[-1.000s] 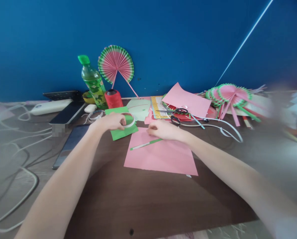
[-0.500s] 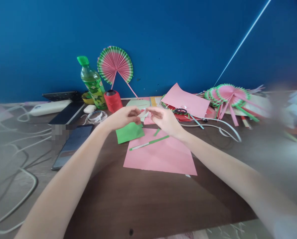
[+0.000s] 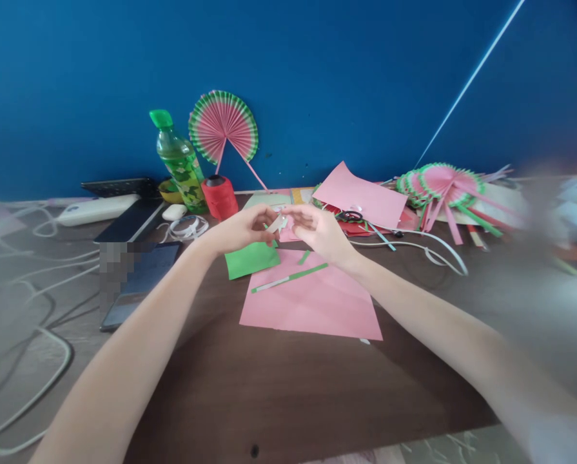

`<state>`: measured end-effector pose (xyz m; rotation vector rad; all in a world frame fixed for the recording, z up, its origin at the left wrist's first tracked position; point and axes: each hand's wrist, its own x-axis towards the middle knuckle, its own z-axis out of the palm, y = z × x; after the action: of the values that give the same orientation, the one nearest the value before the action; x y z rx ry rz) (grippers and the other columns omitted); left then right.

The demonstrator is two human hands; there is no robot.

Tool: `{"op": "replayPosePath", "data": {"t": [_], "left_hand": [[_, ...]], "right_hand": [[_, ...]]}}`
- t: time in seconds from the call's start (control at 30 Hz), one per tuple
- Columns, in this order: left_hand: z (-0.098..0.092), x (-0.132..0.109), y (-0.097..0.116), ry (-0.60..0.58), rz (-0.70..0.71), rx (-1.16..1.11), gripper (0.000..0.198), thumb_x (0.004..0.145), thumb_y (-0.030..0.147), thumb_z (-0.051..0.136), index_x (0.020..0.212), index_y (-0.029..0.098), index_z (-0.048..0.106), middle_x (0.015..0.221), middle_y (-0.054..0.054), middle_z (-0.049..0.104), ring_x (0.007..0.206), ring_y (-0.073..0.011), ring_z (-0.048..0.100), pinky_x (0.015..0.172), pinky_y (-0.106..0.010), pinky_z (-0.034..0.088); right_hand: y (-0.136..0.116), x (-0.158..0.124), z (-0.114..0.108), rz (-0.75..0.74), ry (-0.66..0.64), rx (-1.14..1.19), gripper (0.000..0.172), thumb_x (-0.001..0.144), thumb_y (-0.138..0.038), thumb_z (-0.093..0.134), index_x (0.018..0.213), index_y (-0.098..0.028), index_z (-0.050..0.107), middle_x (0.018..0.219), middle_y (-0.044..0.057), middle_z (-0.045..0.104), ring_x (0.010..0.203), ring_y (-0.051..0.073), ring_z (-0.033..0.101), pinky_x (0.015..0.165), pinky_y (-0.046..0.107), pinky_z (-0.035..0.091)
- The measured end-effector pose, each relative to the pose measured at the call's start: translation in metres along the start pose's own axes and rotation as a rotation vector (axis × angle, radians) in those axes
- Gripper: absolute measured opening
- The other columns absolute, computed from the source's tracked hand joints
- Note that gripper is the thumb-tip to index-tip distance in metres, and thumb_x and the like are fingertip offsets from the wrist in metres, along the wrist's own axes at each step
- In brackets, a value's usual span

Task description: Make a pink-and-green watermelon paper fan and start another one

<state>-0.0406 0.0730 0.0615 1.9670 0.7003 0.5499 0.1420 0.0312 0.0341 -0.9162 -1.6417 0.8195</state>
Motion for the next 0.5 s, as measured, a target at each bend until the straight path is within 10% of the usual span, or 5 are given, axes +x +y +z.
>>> {"op": "replayPosePath", "data": {"t": [0.5], "left_hand": [[0.0037,-0.0016,0.0069,0.044,0.002,0.020,0.022,0.072,0.022,0.062,0.087,0.017,0.047,0.081,0.001,0.057,0.072,-0.0133,0.062,0.069,-0.031,0.049]], "right_hand": [[-0.0012,-0.0003,0.0013,0.057,0.039,0.076,0.030,0.067,-0.008,0.051,0.094,-0.020,0.053,0.115,0.006,0.060,0.114,0.018,0.054,0.100,0.038,0.040]]}}
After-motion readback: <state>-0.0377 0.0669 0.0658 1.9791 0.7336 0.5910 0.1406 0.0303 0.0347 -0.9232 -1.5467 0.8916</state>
